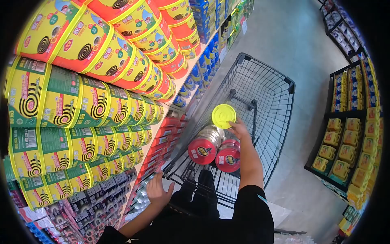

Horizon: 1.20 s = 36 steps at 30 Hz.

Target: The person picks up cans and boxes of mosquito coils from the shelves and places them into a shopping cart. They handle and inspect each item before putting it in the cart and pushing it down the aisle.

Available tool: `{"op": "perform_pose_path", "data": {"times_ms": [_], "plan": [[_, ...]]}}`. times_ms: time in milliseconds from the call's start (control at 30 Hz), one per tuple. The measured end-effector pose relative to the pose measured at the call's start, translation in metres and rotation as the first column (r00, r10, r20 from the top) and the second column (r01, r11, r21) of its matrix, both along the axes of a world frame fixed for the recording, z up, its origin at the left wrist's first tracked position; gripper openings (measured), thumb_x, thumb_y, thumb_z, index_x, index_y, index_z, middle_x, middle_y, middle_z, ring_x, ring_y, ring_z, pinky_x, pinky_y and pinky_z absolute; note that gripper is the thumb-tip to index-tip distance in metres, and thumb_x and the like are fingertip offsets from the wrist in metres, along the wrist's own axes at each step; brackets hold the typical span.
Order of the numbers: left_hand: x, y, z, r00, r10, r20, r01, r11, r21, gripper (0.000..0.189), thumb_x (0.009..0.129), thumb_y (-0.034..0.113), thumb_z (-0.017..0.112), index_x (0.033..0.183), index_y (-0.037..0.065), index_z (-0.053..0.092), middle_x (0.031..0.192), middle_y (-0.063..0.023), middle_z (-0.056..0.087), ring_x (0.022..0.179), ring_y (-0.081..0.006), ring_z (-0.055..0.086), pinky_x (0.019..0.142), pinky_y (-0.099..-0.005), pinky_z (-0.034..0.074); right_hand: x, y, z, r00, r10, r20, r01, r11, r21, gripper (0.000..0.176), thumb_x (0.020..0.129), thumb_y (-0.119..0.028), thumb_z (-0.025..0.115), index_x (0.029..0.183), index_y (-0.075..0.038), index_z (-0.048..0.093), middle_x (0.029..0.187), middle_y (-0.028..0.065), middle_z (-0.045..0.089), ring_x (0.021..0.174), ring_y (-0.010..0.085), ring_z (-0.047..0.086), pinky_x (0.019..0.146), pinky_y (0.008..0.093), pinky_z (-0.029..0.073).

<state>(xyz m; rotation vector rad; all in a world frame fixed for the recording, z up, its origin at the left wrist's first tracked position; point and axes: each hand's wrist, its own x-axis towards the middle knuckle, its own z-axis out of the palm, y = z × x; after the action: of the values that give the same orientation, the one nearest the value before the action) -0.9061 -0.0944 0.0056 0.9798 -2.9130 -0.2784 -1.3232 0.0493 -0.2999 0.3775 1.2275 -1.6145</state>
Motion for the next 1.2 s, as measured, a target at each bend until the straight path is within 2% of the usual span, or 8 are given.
{"op": "perform_pose_path", "data": {"times_ms": [67,267,500,533,667,800,933,1200], "plan": [[0.0,0.001,0.003,1.0,0.013,0.005,-0.013,1.0,0.023,0.07,0.08,0.036,0.078,0.135,-0.001,0.054,0.121,-0.0189,0.063,0.102,-0.0361,0.062,0.085,-0.0454,0.046,0.001,0.001,0.006,0.999,0.024,-0.034,-0.025,0.999,-0.019,0.087,0.094,-0.005,0.068,0.162,-0.01,0.013,0.137,0.0153,0.056,0.115,0.0321,0.064,0.092,0.0457,0.058],[0.006,0.001,0.003,1.0,0.011,0.016,-0.012,0.998,0.057,0.07,0.085,0.042,0.072,0.137,0.0,0.049,0.129,-0.017,0.059,0.11,-0.0358,0.06,0.091,-0.0471,0.046,0.016,0.005,0.06,0.914,0.317,-0.252,-0.119,0.805,0.581,0.079,0.089,-0.014,0.071,0.157,-0.005,0.031,0.148,0.0175,0.048,0.13,0.0317,0.053,0.09,0.0459,0.056],[0.013,-0.008,0.012,0.955,0.034,-0.294,0.021,0.983,0.183,0.076,0.085,0.035,0.075,0.144,0.0,0.044,0.138,-0.0266,0.051,0.122,-0.043,0.054,0.103,-0.0504,0.043,0.115,0.082,0.165,0.809,0.079,-0.583,0.119,0.948,0.295,0.054,0.095,-0.012,0.063,0.146,-0.002,0.047,0.146,0.0173,0.051,0.127,0.0262,0.054,0.09,0.0351,0.053],[-0.002,-0.017,0.051,0.912,-0.005,-0.409,0.096,0.975,0.201,0.075,0.084,0.028,0.078,0.145,0.0,0.043,0.141,-0.0313,0.046,0.126,-0.0476,0.05,0.107,-0.0515,0.041,0.139,0.089,0.196,0.795,0.026,-0.606,0.176,0.946,0.271,0.048,0.095,-0.008,0.062,0.14,0.003,0.051,0.137,0.0181,0.059,0.127,0.0271,0.057,0.105,0.0354,0.046],[-0.048,-0.057,0.196,0.619,-0.142,-0.772,0.231,0.973,0.007,0.08,0.078,0.014,0.083,0.144,-0.004,0.042,0.145,-0.028,0.045,0.132,-0.0437,0.047,0.11,-0.0489,0.039,0.216,0.118,0.271,0.782,0.031,-0.622,0.173,0.949,0.265,0.044,0.098,-0.012,0.062,0.138,0.004,0.052,0.127,0.01,0.062,0.103,0.0154,0.062,0.08,0.0274,0.052],[-0.085,-0.121,0.327,0.323,-0.307,-0.895,-0.042,0.94,-0.337,0.085,0.08,0.017,0.083,0.149,-0.002,0.036,0.153,-0.0257,0.034,0.144,-0.0407,0.033,0.117,-0.0491,0.03,0.28,0.131,0.307,0.78,0.036,-0.625,0.172,0.948,0.269,0.043,0.097,-0.011,0.066,0.137,0.001,0.054,0.128,0.0085,0.062,0.102,0.0136,0.062,0.077,0.0254,0.051],[-0.118,-0.179,0.418,0.198,-0.194,-0.961,-0.238,0.941,-0.239,0.108,0.074,0.032,0.09,0.155,0.005,0.023,0.158,-0.0354,0.01,0.15,-0.0475,0.016,0.117,-0.0565,0.027,0.318,0.128,0.326,0.768,-0.07,-0.637,0.262,0.941,0.212,0.044,0.096,-0.009,0.064,0.138,-0.002,0.054,0.133,0.0104,0.06,0.11,0.0177,0.064,0.081,0.028,0.053],[-0.152,-0.247,0.439,0.358,0.13,-0.925,-0.299,0.954,0.018,0.123,0.065,0.057,0.089,0.156,0.012,0.02,0.152,-0.0438,0.022,0.147,-0.0508,0.023,0.117,-0.0571,0.026,0.356,0.137,0.344,0.761,-0.206,-0.616,0.36,0.923,0.136,0.044,0.097,-0.006,0.06,0.141,-0.002,0.051,0.136,0.0141,0.058,0.113,0.0233,0.065,0.085,0.0345,0.055]]}}
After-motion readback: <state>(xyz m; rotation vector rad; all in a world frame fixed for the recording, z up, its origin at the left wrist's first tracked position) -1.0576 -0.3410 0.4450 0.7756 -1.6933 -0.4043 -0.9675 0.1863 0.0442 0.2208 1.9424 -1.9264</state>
